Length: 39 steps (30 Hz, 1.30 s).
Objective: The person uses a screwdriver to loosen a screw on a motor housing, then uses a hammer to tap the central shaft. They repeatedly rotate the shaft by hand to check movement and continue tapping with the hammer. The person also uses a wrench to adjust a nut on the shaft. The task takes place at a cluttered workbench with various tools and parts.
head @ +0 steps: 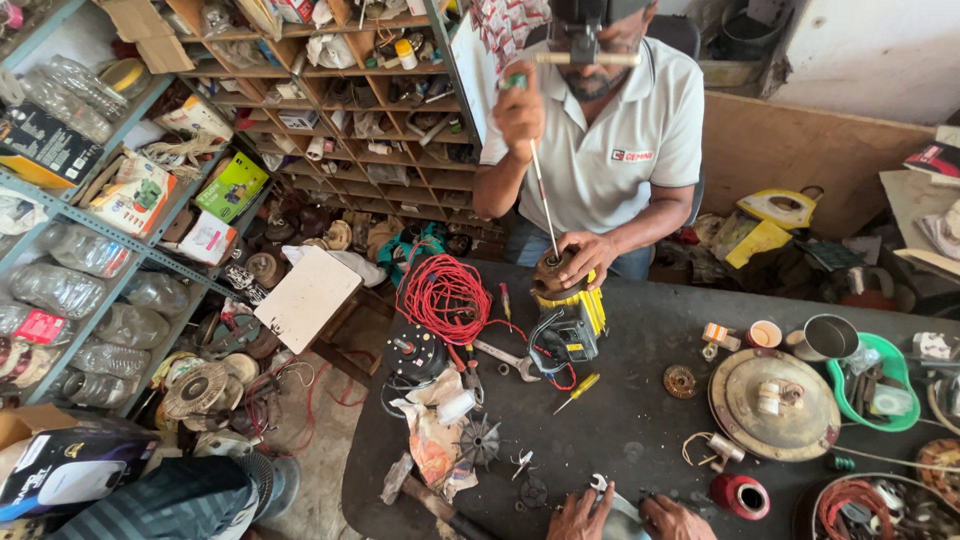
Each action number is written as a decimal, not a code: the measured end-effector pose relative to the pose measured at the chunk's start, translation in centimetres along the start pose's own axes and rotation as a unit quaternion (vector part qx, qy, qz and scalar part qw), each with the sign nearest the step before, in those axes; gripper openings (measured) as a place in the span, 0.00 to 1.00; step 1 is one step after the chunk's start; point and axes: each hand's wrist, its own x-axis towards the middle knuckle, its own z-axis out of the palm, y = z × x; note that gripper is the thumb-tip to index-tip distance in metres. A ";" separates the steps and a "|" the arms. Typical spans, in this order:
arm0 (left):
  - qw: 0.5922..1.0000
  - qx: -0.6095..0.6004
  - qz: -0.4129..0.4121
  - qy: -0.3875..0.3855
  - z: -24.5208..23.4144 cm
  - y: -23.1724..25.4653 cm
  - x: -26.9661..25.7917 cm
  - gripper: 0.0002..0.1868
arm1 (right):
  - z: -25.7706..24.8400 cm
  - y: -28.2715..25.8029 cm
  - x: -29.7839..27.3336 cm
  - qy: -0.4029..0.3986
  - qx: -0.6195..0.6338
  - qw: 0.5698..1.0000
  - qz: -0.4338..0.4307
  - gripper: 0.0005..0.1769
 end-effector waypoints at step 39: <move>0.987 -0.074 -0.043 -0.139 -1.1 0.0 0.6 0.42 | 0.8 0.3 -1.6 0.056 0.054 0.996 -0.038 0.10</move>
